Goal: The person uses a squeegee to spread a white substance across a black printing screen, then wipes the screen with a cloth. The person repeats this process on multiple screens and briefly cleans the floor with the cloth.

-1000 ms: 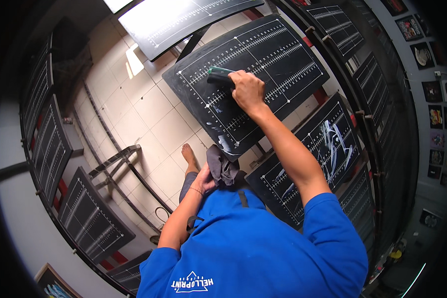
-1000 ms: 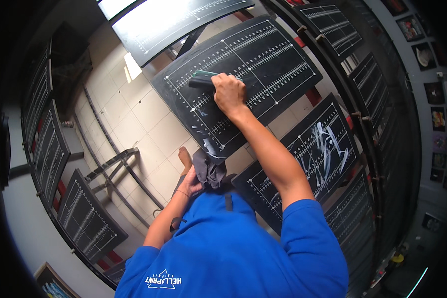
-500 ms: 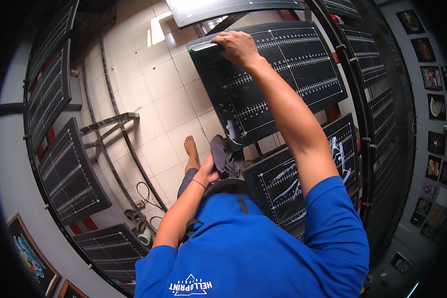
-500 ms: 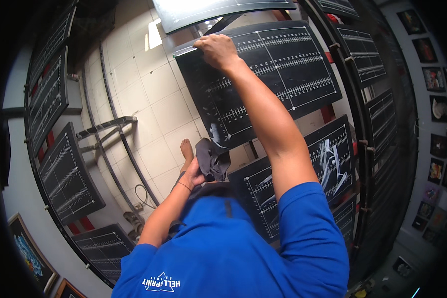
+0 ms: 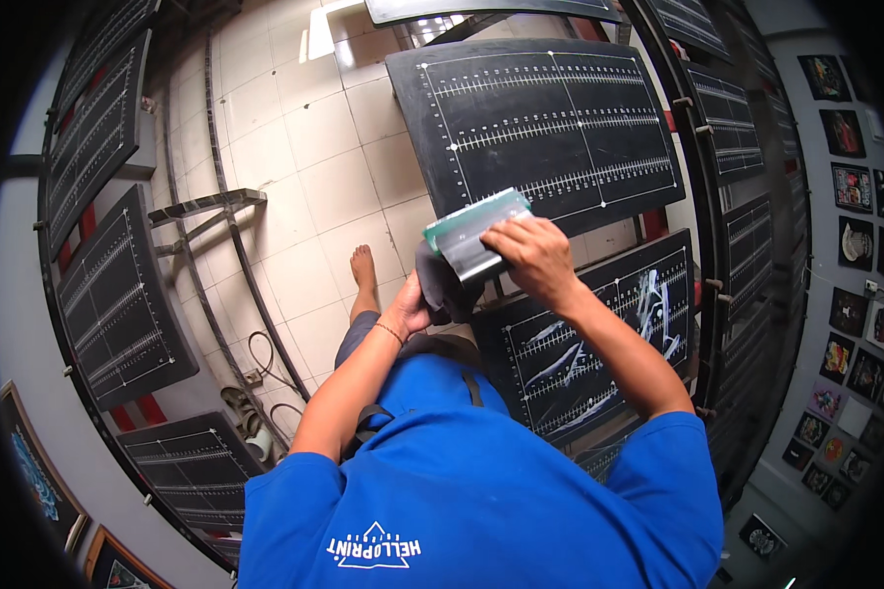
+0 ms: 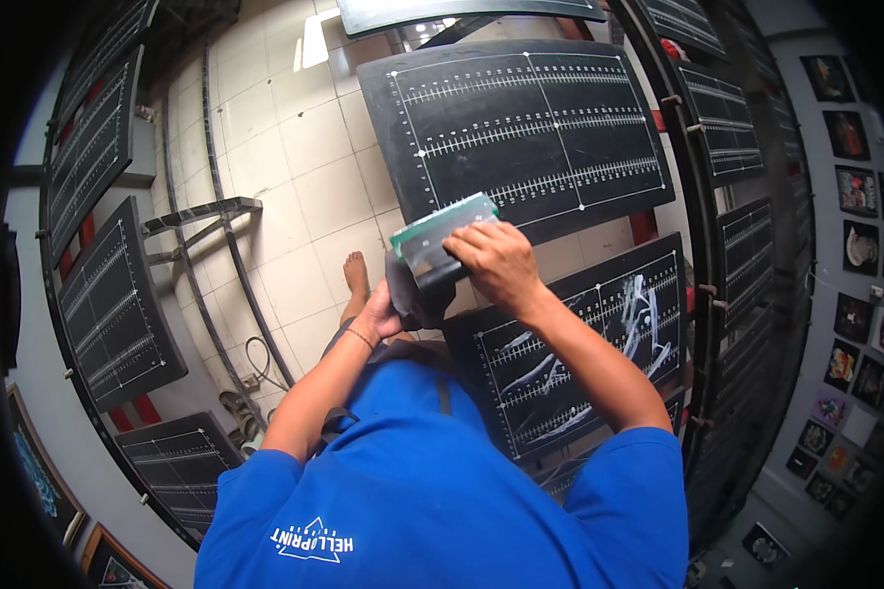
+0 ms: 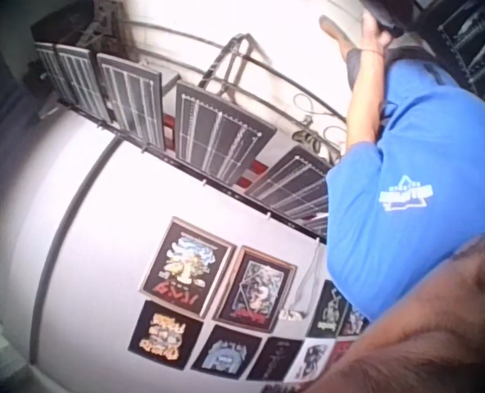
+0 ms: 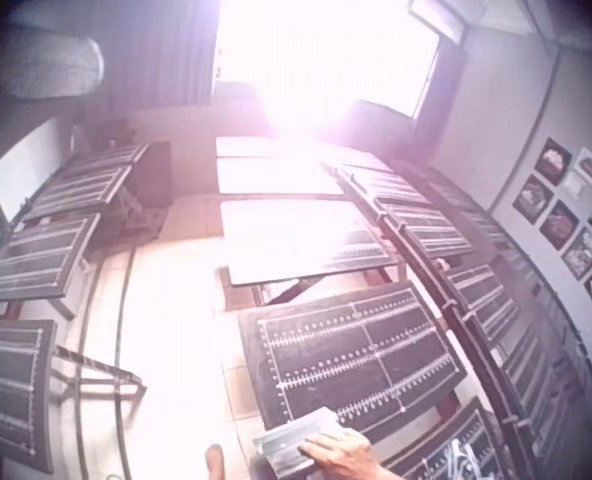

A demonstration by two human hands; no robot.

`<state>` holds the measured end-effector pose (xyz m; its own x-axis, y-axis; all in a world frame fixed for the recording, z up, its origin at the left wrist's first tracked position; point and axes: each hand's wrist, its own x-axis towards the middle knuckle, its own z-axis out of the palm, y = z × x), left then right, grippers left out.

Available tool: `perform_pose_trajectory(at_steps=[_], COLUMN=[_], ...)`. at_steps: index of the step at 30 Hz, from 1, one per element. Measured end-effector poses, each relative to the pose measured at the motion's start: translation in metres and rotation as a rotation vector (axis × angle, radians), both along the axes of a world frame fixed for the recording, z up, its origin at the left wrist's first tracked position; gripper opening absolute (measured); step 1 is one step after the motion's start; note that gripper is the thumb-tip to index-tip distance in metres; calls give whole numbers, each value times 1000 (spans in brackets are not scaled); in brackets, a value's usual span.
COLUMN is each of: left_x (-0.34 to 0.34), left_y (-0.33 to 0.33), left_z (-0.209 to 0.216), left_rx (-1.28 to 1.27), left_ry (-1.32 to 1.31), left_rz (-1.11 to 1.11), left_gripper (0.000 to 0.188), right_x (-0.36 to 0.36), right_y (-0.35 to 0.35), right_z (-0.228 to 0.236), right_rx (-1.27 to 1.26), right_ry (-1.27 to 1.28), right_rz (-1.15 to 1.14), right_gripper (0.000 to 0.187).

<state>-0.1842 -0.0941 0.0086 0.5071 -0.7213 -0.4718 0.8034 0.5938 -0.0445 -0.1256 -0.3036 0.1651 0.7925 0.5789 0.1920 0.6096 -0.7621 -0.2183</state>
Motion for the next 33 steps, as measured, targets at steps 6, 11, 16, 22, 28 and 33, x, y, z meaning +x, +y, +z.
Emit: perform_pose_trajectory(at_steps=[6, 11, 16, 22, 28, 33], left_x=[-3, -15, -12, 2, 26, 52], left_y=[-1, 1, 2, 8, 56, 81], left_z=[13, -21, -28, -30, -45, -33], left_rx=[33, 30, 17, -19, -65, 133], left_ry=[27, -39, -70, -51, -96, -114], left_rz=[-46, -3, -26, -163, -274, -466], left_gripper=[48, 63, 59, 56, 50, 53], right_x=[-48, -57, -82, -173, -263, -336], right_y=[-20, -43, -73, -144, -121, -70], right_z=[11, 37, 86, 66, 81, 52], right_rx=[-69, -86, 66, 949, 1073, 668], right_ry=[62, 200, 318, 464, 107, -3], right_rz=[16, -10, -359, -991, -1534, -1916], right_gripper=[28, 34, 39, 31, 17, 27])
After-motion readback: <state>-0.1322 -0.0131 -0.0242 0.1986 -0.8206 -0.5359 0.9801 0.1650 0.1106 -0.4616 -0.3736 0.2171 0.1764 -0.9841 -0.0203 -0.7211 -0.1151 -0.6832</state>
